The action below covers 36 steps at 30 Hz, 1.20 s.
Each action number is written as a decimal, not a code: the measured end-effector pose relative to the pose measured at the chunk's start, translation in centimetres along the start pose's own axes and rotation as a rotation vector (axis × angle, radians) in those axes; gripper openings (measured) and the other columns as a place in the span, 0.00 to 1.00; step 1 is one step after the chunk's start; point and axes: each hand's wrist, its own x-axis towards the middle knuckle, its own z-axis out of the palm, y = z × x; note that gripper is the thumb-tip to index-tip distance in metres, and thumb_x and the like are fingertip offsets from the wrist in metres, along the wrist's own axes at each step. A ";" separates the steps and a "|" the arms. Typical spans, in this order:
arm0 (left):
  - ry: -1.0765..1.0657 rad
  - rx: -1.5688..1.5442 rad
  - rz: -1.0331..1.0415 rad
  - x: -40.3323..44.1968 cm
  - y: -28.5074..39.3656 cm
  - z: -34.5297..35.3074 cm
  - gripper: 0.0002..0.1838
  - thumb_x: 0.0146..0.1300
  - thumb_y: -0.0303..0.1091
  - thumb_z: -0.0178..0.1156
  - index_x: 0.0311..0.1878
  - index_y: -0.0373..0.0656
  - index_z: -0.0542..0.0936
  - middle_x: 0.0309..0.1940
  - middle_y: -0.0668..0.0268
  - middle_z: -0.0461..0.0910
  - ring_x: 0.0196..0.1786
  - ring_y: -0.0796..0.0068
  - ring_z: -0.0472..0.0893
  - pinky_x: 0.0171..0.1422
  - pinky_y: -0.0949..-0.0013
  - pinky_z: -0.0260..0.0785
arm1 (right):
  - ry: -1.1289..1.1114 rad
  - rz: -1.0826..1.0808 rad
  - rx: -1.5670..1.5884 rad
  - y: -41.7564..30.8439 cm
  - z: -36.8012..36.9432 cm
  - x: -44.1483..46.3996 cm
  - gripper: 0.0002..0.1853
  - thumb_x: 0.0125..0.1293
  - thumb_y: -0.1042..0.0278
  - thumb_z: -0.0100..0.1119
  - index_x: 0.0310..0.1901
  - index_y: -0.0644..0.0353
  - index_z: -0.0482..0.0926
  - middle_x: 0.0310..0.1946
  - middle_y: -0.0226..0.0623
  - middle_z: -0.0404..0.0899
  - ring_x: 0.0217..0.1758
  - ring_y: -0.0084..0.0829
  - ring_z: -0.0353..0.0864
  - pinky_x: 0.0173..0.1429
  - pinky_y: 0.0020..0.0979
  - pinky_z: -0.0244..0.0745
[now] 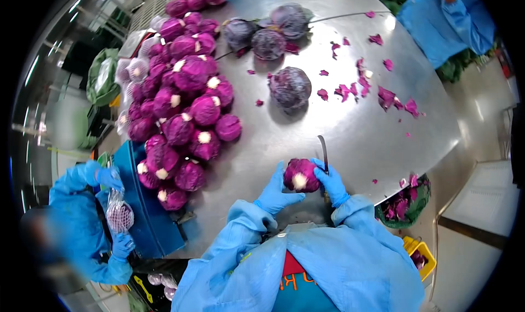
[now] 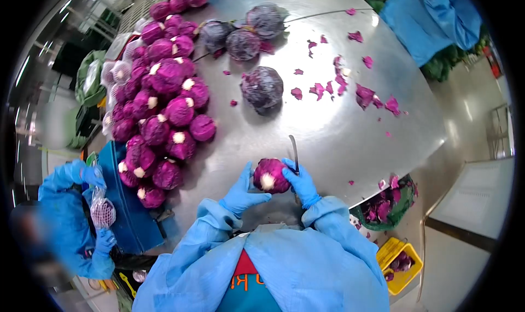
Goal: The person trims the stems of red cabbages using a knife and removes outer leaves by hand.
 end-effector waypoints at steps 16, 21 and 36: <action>0.317 -0.164 -0.121 6.9 -4.1 0.7 0.58 0.34 0.41 0.84 0.64 0.38 0.54 0.57 0.54 0.66 0.59 0.64 0.71 0.64 0.62 0.68 | 0.064 0.124 0.051 -1.4 -2.5 1.6 0.22 0.72 0.53 0.51 0.62 0.55 0.74 0.43 0.27 0.79 0.34 0.16 0.73 0.32 0.20 0.72; 0.071 -1.064 -0.296 5.9 -2.8 -2.1 0.48 0.55 0.54 0.68 0.72 0.48 0.55 0.67 0.51 0.63 0.68 0.44 0.66 0.65 0.41 0.68 | 0.055 0.085 0.088 -2.2 -2.3 0.9 0.25 0.72 0.60 0.49 0.70 0.47 0.65 0.47 0.32 0.79 0.33 0.17 0.76 0.32 0.22 0.77; 0.253 -0.857 -0.135 2.7 -1.3 -2.6 0.55 0.42 0.46 0.79 0.70 0.40 0.58 0.65 0.50 0.64 0.66 0.53 0.68 0.66 0.50 0.68 | -0.030 0.226 -0.129 -3.7 -1.2 -0.9 0.34 0.72 0.36 0.42 0.32 0.63 0.83 0.22 0.37 0.81 0.14 0.19 0.69 0.20 0.22 0.66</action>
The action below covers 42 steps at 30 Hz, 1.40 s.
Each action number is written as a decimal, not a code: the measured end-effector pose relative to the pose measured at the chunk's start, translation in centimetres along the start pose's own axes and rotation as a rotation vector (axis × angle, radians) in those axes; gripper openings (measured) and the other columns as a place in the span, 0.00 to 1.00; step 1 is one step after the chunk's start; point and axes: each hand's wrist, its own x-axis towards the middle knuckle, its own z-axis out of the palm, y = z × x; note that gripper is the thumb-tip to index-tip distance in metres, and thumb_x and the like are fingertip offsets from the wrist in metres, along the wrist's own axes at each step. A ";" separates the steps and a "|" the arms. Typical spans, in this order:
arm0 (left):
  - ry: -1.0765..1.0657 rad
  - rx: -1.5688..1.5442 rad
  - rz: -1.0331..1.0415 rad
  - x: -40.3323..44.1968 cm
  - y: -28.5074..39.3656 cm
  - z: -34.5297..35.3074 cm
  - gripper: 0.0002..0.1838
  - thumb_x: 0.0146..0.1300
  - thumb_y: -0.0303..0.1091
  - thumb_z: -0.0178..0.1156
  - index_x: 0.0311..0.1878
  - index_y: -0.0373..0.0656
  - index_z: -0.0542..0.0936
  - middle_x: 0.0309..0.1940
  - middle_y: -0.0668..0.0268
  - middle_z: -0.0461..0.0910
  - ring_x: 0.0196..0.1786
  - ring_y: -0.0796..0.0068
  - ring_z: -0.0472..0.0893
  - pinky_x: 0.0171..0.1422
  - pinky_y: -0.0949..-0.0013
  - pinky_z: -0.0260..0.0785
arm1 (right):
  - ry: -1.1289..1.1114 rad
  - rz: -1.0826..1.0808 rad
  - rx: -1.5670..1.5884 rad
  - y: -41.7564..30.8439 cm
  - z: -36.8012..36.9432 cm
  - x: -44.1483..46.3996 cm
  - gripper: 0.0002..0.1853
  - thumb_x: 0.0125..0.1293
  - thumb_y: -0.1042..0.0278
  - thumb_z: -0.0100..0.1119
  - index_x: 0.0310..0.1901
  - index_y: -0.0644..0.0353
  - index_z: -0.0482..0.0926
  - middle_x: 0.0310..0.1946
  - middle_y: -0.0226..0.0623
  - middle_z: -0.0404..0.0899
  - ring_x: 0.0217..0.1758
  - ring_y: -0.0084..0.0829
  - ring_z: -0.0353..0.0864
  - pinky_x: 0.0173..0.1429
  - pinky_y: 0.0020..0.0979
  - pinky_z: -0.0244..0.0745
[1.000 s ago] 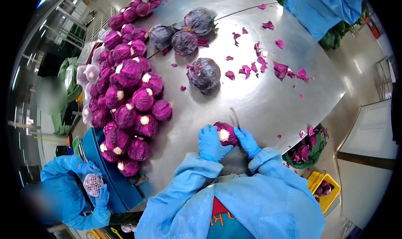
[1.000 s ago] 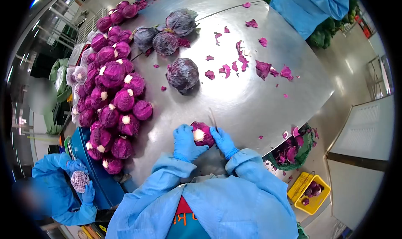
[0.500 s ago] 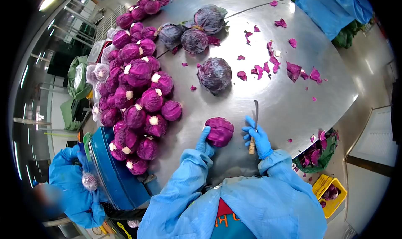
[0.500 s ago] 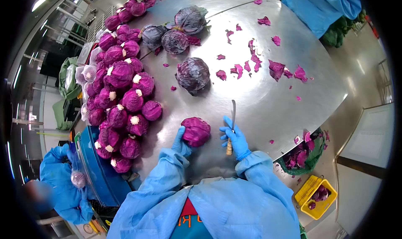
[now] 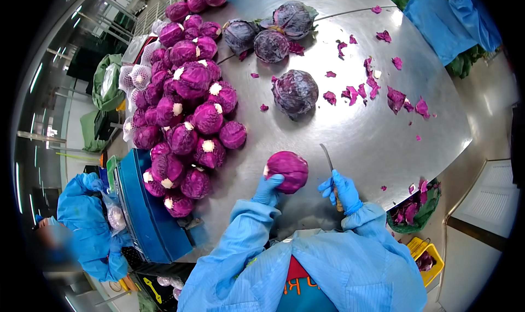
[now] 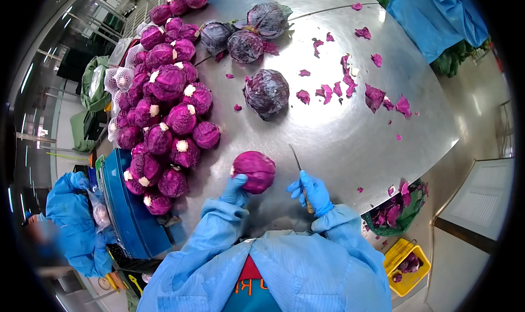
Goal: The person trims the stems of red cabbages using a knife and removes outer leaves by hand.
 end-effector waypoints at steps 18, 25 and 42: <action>0.305 1.511 0.443 -0.6 -3.4 4.0 0.62 0.31 0.50 0.80 0.66 0.29 0.55 0.58 0.46 0.62 0.62 0.47 0.65 0.68 0.52 0.59 | -0.099 -0.416 -0.820 1.9 0.6 1.4 0.26 0.67 0.40 0.54 0.25 0.57 0.79 0.21 0.40 0.78 0.24 0.39 0.79 0.29 0.37 0.73; 0.278 1.515 0.372 0.0 -3.1 4.3 0.62 0.30 0.48 0.80 0.66 0.28 0.55 0.61 0.44 0.61 0.62 0.45 0.67 0.68 0.54 0.62 | -0.327 -0.275 -0.709 0.1 -0.4 4.2 0.28 0.69 0.38 0.50 0.29 0.57 0.83 0.21 0.36 0.82 0.24 0.30 0.82 0.33 0.32 0.77; 0.329 1.416 0.366 1.0 -2.5 4.8 0.57 0.30 0.48 0.81 0.62 0.30 0.60 0.54 0.47 0.66 0.57 0.51 0.70 0.62 0.56 0.66 | 0.122 -0.507 -1.116 0.7 2.2 4.8 0.37 0.68 0.29 0.40 0.24 0.58 0.81 0.17 0.38 0.79 0.22 0.35 0.80 0.32 0.38 0.75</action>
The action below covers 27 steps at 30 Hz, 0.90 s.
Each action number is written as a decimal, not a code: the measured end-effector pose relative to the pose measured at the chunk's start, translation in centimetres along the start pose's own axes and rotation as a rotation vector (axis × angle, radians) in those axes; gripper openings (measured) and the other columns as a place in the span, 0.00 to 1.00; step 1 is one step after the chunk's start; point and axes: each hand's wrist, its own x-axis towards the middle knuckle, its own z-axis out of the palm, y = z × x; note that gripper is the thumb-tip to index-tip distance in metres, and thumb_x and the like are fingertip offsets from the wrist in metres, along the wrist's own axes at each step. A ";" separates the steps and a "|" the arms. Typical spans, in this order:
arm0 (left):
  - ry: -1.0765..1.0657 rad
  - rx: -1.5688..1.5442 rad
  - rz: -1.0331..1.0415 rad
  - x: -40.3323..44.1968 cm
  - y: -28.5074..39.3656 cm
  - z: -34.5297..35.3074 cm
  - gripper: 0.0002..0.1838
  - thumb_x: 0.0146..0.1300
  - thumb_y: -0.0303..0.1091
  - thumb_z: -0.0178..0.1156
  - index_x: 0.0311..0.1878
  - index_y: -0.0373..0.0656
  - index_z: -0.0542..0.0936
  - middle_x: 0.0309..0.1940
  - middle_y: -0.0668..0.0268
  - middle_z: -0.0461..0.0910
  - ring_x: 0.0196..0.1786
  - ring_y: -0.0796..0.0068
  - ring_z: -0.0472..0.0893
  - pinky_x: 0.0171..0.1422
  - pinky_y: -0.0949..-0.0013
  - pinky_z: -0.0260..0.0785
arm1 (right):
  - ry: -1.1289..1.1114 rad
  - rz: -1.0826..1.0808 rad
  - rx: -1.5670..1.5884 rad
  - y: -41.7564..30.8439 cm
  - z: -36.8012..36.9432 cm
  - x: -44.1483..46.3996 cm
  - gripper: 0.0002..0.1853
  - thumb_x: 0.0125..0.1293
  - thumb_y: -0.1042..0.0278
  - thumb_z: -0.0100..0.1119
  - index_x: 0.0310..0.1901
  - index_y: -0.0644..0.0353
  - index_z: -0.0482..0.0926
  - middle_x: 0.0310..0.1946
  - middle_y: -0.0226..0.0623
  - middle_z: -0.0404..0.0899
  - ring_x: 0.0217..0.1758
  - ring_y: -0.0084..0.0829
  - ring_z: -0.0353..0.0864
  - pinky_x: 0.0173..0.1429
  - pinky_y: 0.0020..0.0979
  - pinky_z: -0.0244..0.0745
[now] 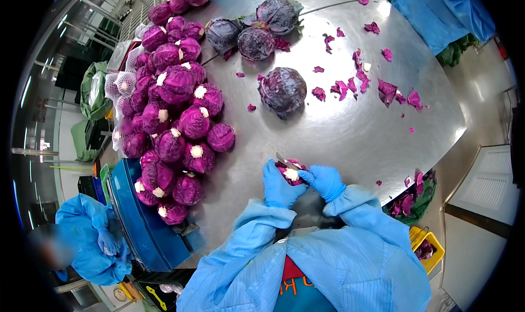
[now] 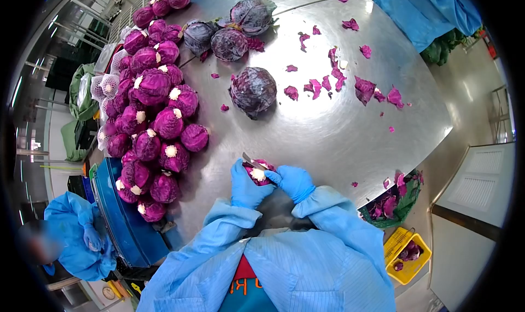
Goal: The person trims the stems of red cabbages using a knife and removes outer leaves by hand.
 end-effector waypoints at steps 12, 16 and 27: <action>-0.037 -0.027 0.025 -0.8 -1.0 -0.4 0.64 0.28 0.50 0.81 0.67 0.32 0.56 0.58 0.44 0.64 0.62 0.45 0.65 0.68 0.49 0.59 | 0.039 0.242 0.303 -2.5 -3.3 0.3 0.29 0.63 0.38 0.60 0.44 0.61 0.82 0.32 0.39 0.83 0.31 0.29 0.82 0.40 0.33 0.77; -0.102 0.091 0.201 -0.6 -0.2 -2.3 0.63 0.30 0.51 0.80 0.69 0.35 0.56 0.62 0.44 0.62 0.64 0.43 0.64 0.68 0.48 0.59 | -0.111 -0.030 0.552 -0.8 -2.0 1.6 0.25 0.61 0.43 0.64 0.50 0.55 0.80 0.37 0.41 0.82 0.35 0.35 0.83 0.43 0.35 0.77; -0.140 0.120 0.138 -0.5 -0.2 -3.3 0.53 0.34 0.50 0.80 0.64 0.40 0.65 0.63 0.49 0.64 0.66 0.47 0.65 0.70 0.54 0.60 | 0.220 0.041 0.111 4.7 -2.0 2.8 0.12 0.64 0.59 0.62 0.45 0.53 0.83 0.33 0.40 0.85 0.33 0.34 0.85 0.39 0.32 0.78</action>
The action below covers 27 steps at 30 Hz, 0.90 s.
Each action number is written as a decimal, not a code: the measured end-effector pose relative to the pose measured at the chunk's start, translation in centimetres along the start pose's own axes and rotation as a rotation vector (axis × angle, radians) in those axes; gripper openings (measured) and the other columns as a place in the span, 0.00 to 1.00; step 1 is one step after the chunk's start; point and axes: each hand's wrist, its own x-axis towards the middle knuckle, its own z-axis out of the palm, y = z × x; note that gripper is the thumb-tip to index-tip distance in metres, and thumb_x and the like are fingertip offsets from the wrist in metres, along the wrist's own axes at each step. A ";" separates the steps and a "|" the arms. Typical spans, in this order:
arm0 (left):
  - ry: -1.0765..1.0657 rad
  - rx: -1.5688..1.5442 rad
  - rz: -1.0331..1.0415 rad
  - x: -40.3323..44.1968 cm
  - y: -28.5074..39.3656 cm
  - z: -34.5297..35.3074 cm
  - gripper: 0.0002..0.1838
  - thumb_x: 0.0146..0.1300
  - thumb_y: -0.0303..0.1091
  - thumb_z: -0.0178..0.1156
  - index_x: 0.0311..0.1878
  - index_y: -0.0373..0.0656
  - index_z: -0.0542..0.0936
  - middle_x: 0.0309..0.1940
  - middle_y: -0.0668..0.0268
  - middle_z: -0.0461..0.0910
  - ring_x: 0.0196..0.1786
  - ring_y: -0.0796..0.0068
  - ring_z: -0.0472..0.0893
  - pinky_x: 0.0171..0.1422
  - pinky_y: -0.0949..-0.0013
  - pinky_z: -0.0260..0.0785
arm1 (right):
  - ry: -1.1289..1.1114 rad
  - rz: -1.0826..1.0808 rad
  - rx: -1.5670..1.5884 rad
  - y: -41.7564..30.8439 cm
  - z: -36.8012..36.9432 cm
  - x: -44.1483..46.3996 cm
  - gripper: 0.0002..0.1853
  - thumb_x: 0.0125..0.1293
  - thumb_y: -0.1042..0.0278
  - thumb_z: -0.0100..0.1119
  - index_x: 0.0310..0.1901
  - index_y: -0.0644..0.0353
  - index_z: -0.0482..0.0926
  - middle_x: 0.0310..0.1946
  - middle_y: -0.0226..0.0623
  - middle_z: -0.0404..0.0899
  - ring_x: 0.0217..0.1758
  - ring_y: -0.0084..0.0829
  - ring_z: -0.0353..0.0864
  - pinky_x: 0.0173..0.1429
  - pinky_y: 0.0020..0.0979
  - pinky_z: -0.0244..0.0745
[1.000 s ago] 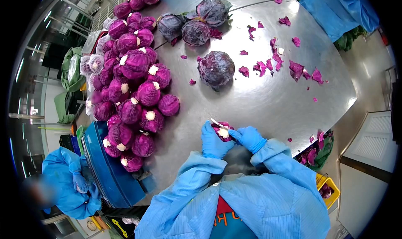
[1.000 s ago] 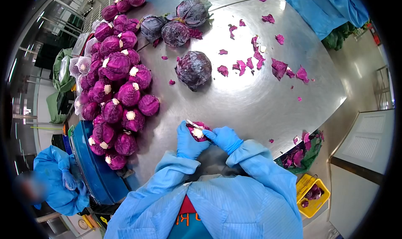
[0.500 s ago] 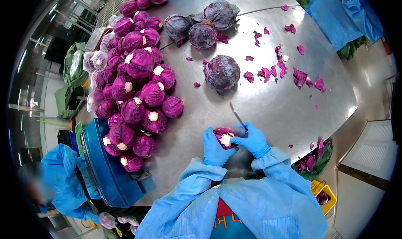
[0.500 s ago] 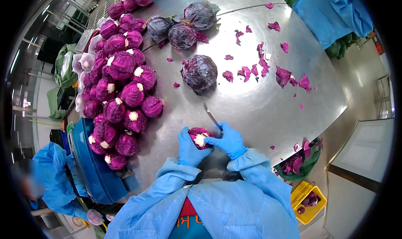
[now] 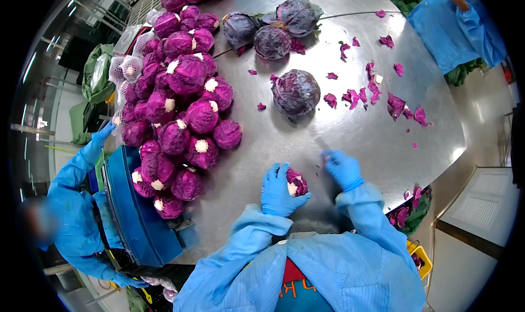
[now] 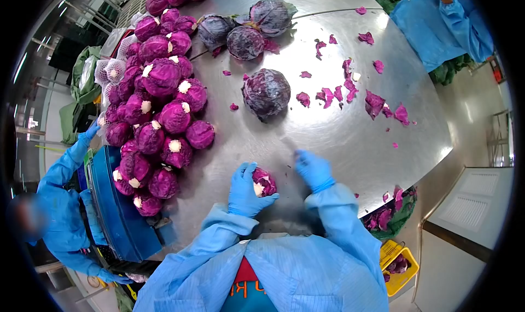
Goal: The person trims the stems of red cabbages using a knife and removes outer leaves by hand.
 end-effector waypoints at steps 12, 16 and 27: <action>-0.069 -0.080 0.077 1.2 -1.6 -1.0 0.59 0.32 0.50 0.82 0.67 0.36 0.61 0.62 0.46 0.64 0.64 0.47 0.67 0.70 0.55 0.60 | -0.610 0.476 0.803 -7.2 1.5 -0.4 0.29 0.57 0.52 0.72 0.58 0.58 0.78 0.35 0.27 0.82 0.33 0.19 0.77 0.35 0.23 0.72; 0.110 -0.482 0.102 1.6 -3.3 -0.5 0.60 0.32 0.51 0.82 0.66 0.33 0.60 0.59 0.47 0.66 0.62 0.53 0.70 0.69 0.57 0.62 | -0.661 0.516 0.817 -6.5 1.5 0.3 0.26 0.58 0.51 0.71 0.55 0.57 0.80 0.33 0.26 0.81 0.29 0.14 0.72 0.31 0.18 0.67; 0.165 -0.017 0.070 0.8 0.5 1.1 0.45 0.32 0.49 0.78 0.52 0.34 0.69 0.46 0.51 0.70 0.49 0.53 0.72 0.54 0.57 0.67 | -0.462 0.281 0.303 -9.8 -2.4 -0.3 0.26 0.58 0.53 0.70 0.55 0.56 0.79 0.34 0.33 0.82 0.32 0.22 0.77 0.40 0.27 0.75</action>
